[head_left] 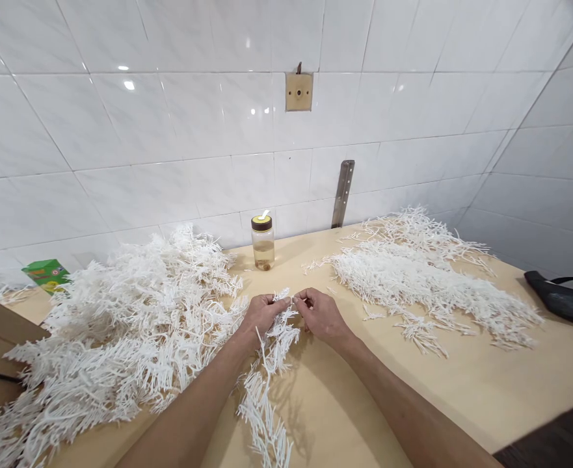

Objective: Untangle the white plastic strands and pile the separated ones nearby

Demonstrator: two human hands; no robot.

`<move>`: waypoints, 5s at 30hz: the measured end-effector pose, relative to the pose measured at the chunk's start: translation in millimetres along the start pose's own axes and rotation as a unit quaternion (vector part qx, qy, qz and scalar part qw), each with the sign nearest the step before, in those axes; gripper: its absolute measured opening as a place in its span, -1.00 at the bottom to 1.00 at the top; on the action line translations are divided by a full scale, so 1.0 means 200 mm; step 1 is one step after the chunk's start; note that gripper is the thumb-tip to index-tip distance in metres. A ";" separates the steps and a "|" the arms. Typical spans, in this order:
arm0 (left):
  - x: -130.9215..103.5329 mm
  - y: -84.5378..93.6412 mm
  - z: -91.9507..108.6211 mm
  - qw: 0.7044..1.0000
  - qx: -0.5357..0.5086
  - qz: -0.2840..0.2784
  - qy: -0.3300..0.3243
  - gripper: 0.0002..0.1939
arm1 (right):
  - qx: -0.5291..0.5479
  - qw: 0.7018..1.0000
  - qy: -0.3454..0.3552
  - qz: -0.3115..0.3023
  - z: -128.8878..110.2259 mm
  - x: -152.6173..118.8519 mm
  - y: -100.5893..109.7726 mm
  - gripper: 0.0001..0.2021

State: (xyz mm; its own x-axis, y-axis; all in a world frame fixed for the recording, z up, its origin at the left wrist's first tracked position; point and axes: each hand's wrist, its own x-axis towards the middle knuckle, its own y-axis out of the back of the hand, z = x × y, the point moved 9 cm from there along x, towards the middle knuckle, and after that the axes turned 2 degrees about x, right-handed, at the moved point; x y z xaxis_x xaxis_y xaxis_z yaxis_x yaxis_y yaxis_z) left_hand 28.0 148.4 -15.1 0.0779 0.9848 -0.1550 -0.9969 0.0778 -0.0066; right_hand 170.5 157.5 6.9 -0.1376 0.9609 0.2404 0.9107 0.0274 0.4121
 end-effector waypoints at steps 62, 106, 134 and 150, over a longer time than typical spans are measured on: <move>0.03 -0.02 -0.02 0.996 0.066 -0.024 -0.059 -0.52 | -0.187 0.980 0.038 0.050 -0.01 0.02 0.02 -0.88; 0.03 0.00 -0.01 0.999 0.010 -0.014 -0.040 -0.48 | 0.077 0.995 -0.029 -0.050 -0.04 -0.03 -0.03 -0.79; 0.01 -0.03 -0.05 0.995 -0.080 -0.054 0.006 -0.53 | 0.000 0.999 -0.018 0.036 -0.01 0.01 0.21 -0.75; 0.00 -0.04 -0.02 0.997 -0.068 -0.041 -0.002 -0.49 | 0.019 0.999 -0.001 -0.037 -0.08 -0.03 0.00 -0.80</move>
State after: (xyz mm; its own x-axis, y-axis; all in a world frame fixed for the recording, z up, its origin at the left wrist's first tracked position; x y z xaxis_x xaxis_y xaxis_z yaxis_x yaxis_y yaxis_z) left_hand 36.2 147.1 -19.7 0.1587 0.9768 -0.1441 -0.9788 0.1365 -0.1529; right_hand 166.0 146.8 19.8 -0.2050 0.9562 0.2088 0.9122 0.1094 0.3948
